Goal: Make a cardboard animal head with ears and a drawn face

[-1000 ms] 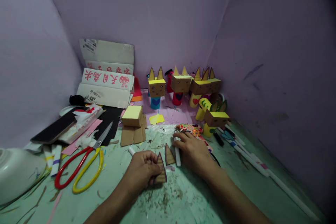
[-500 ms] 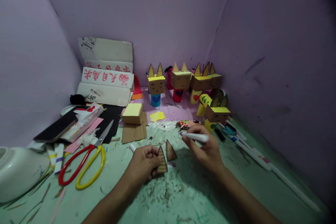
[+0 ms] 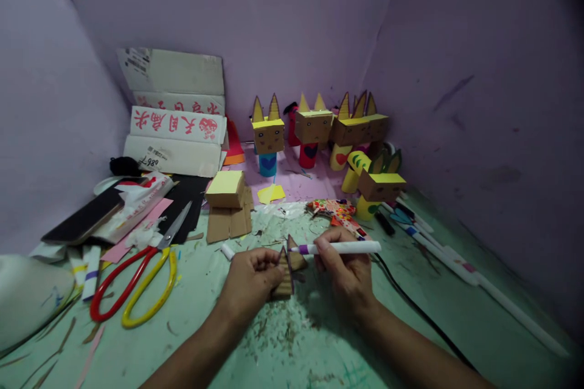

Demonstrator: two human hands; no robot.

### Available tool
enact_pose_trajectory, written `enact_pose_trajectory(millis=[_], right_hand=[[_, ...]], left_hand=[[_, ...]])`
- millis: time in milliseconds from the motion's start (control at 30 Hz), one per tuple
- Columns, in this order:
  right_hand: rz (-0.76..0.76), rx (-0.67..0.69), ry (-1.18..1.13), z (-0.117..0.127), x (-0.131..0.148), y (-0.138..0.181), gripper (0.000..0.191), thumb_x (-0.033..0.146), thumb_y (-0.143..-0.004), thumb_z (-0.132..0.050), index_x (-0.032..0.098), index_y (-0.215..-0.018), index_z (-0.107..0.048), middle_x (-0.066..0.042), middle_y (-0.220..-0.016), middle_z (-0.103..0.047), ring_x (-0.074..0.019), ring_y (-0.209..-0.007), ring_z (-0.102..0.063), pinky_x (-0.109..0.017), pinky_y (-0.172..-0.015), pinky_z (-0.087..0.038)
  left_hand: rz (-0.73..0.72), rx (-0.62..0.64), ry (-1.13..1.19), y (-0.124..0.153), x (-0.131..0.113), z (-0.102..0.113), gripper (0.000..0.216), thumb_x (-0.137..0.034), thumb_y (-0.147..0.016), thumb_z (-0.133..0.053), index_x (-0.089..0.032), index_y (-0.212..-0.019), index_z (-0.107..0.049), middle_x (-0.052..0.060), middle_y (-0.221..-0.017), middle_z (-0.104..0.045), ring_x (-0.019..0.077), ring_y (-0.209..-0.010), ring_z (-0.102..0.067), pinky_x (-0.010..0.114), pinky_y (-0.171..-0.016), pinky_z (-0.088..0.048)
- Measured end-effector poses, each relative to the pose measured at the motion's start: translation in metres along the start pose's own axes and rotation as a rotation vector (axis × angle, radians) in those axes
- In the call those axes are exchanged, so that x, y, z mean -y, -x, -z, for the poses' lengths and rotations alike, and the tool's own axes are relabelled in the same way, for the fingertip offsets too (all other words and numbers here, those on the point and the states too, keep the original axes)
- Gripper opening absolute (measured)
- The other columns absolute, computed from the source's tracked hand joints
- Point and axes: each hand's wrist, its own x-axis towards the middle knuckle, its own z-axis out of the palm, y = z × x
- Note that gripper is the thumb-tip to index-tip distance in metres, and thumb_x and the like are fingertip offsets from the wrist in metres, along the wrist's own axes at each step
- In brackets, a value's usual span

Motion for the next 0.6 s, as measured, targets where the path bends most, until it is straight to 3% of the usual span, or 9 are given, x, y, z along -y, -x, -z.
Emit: enact_pose_trajectory(millis=[133, 300, 467, 600], right_hand=[[0.122, 0.019, 0.102, 0.0002, 0.0001, 0.0048, 0.016, 0.026, -0.087, -0.053, 0.021, -0.073, -0.053, 0.006, -0.055, -0.045, -0.0093, -0.048, -0.040, -0.022, -0.046, -0.030], [0.240, 0.143, 0.144, 0.0000, 0.0039, 0.0061, 0.012, 0.021, -0.087, -0.052, 0.020, -0.075, -0.052, 0.005, -0.059, -0.050, -0.0090, -0.049, -0.044, -0.021, -0.046, -0.034], [0.251, 0.203, 0.166, -0.0011, 0.0069, 0.0057, 0.013, 0.021, -0.087, -0.052, 0.020, -0.075, -0.050, 0.004, -0.057, -0.049, -0.0089, -0.047, -0.043, -0.021, -0.045, -0.034], [0.244, 0.170, 0.185, -0.0023, 0.0075, 0.0045, 0.013, 0.022, -0.088, -0.051, 0.019, -0.075, -0.051, 0.003, -0.058, -0.052, -0.0093, -0.047, -0.047, -0.021, -0.044, -0.036]], left_hand=[[-0.043, -0.030, -0.053, -0.0012, 0.0035, 0.0001, 0.021, -0.026, -0.047, -0.065, -0.010, -0.060, -0.064, -0.002, -0.048, -0.055, 0.0077, -0.046, -0.043, 0.021, -0.047, -0.031], [-0.079, -0.036, -0.114, -0.0009, 0.0058, -0.0014, 0.023, -0.029, -0.048, -0.062, -0.010, -0.061, -0.064, -0.002, -0.049, -0.052, 0.0090, -0.048, -0.041, 0.022, -0.048, -0.030], [-0.076, -0.039, -0.107, 0.0013, 0.0033, -0.0043, 0.021, -0.027, -0.047, -0.059, -0.011, -0.059, -0.063, -0.003, -0.047, -0.049, 0.0090, -0.047, -0.039, 0.022, -0.047, -0.029], [-0.088, -0.036, -0.118, 0.0028, 0.0031, -0.0039, 0.019, -0.027, -0.047, -0.058, -0.011, -0.057, -0.063, -0.002, -0.049, -0.051, 0.0097, -0.049, -0.040, 0.023, -0.048, -0.030]])
